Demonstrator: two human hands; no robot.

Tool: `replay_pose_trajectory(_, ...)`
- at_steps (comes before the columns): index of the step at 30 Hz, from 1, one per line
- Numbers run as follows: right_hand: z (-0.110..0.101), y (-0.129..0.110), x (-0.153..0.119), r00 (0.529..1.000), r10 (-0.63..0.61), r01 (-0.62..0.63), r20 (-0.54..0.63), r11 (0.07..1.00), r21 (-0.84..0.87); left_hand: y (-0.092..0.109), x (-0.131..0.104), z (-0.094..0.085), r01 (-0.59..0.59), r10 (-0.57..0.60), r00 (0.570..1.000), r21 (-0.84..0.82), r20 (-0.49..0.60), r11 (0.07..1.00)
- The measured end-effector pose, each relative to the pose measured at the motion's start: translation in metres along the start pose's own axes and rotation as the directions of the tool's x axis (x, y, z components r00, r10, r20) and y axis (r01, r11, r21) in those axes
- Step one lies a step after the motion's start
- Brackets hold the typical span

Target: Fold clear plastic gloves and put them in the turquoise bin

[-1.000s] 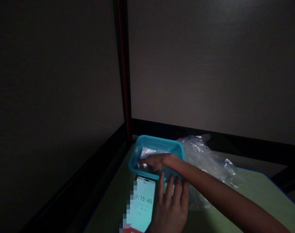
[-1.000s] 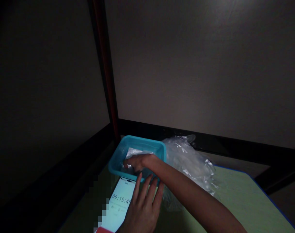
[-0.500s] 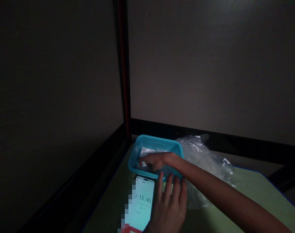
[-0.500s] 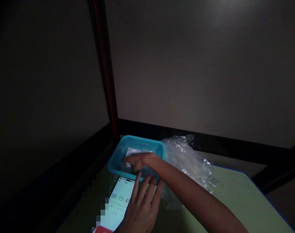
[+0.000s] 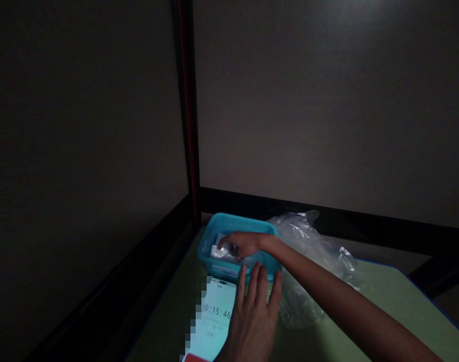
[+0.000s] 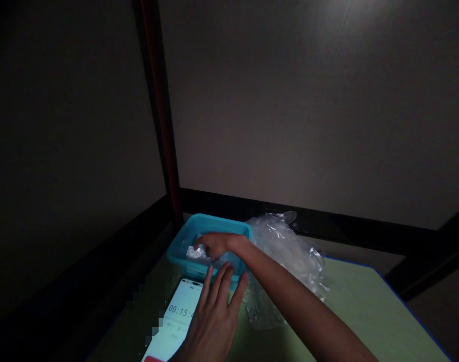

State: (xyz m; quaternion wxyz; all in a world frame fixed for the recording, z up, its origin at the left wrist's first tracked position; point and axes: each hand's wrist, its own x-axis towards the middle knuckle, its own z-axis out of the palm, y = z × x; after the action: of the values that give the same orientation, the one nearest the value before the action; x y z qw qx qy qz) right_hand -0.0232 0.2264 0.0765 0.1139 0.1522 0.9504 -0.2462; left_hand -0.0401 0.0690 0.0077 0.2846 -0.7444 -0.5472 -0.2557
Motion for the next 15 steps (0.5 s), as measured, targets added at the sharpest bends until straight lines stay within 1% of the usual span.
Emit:
replay_pose_trajectory(2, 0.001, -0.001, 0.002, 0.998, 0.048, -0.046, 0.033, 0.998, -0.049, -0.001, 0.000, 0.001, 0.015, -0.015, 1.000, 0.006, 0.011, 1.000)
replay_pose_trajectory(6, 0.003, -0.006, 0.006, 0.993, 0.106, -0.102, 0.046, 0.991, -0.091, -0.001, -0.001, 0.002, 0.009, -0.008, 0.999, 0.015, -0.035, 1.000)
replay_pose_trajectory(11, -0.003, -0.007, 0.002, 0.995, 0.101, -0.099, 0.021, 0.992, -0.078, -0.001, -0.001, 0.002, -0.005, 0.008, 0.997, 0.031, -0.075, 1.000)
replay_pose_trajectory(15, -0.012, -0.005, -0.011, 0.995, 0.096, -0.098, -0.037, 0.994, -0.054, -0.001, 0.001, 0.000, 0.003, -0.001, 0.998, 0.036, -0.056, 0.999)
